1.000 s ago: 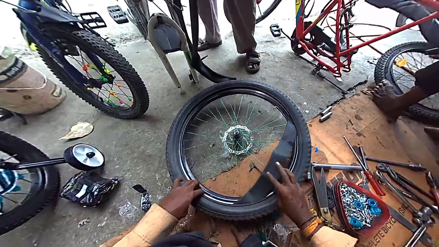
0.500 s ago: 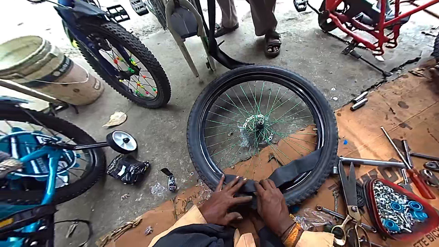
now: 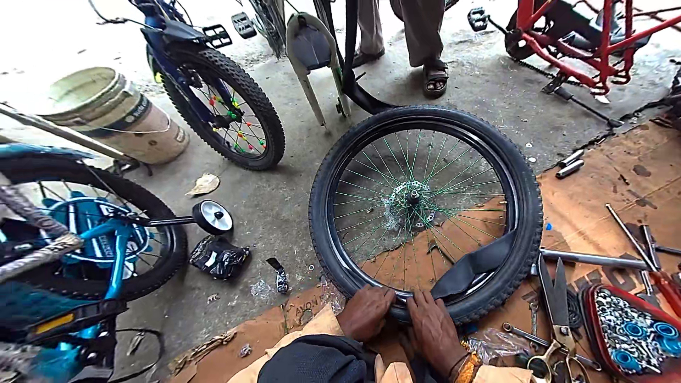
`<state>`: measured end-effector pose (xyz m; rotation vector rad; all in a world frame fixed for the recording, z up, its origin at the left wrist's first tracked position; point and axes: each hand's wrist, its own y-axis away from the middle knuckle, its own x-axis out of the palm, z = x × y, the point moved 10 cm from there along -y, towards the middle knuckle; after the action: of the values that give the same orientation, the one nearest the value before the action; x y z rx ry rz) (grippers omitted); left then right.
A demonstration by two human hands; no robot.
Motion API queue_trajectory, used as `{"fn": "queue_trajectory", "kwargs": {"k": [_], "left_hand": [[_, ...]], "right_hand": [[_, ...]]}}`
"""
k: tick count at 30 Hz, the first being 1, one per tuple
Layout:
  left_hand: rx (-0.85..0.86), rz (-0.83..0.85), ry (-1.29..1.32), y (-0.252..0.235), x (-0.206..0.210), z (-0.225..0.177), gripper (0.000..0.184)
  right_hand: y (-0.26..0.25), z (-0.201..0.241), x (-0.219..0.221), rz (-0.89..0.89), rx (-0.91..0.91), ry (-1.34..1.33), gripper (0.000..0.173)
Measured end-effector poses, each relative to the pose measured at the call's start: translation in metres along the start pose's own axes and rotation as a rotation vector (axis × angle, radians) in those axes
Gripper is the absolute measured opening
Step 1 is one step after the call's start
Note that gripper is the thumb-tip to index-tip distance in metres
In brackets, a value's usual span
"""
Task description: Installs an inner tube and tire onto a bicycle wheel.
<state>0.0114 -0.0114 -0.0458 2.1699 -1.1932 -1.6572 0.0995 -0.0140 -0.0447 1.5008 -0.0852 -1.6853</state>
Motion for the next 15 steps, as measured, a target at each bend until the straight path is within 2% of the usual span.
{"fn": "queue_trajectory", "kwargs": {"k": [2,6,10,13,15], "left_hand": [[0.035,0.02,0.024,-0.004,0.0,-0.004,0.037],[0.029,0.155,0.016,-0.012,0.003,-0.007,0.036],[0.034,0.232,0.024,-0.017,0.008,-0.001,0.033],[0.042,0.216,0.032,-0.017,0.008,-0.001,0.035],[0.051,0.183,0.037,-0.015,0.009,-0.003,0.038]], "right_hand": [[-0.003,-0.001,-0.003,0.118,0.026,0.031,0.055],[-0.004,-0.001,-0.005,0.29,0.123,0.041,0.033],[-0.006,0.002,-0.007,0.372,0.126,0.068,0.042],[-0.012,-0.003,-0.005,0.394,0.038,0.055,0.052],[-0.013,-0.007,-0.005,0.414,-0.01,0.037,0.052]]}}
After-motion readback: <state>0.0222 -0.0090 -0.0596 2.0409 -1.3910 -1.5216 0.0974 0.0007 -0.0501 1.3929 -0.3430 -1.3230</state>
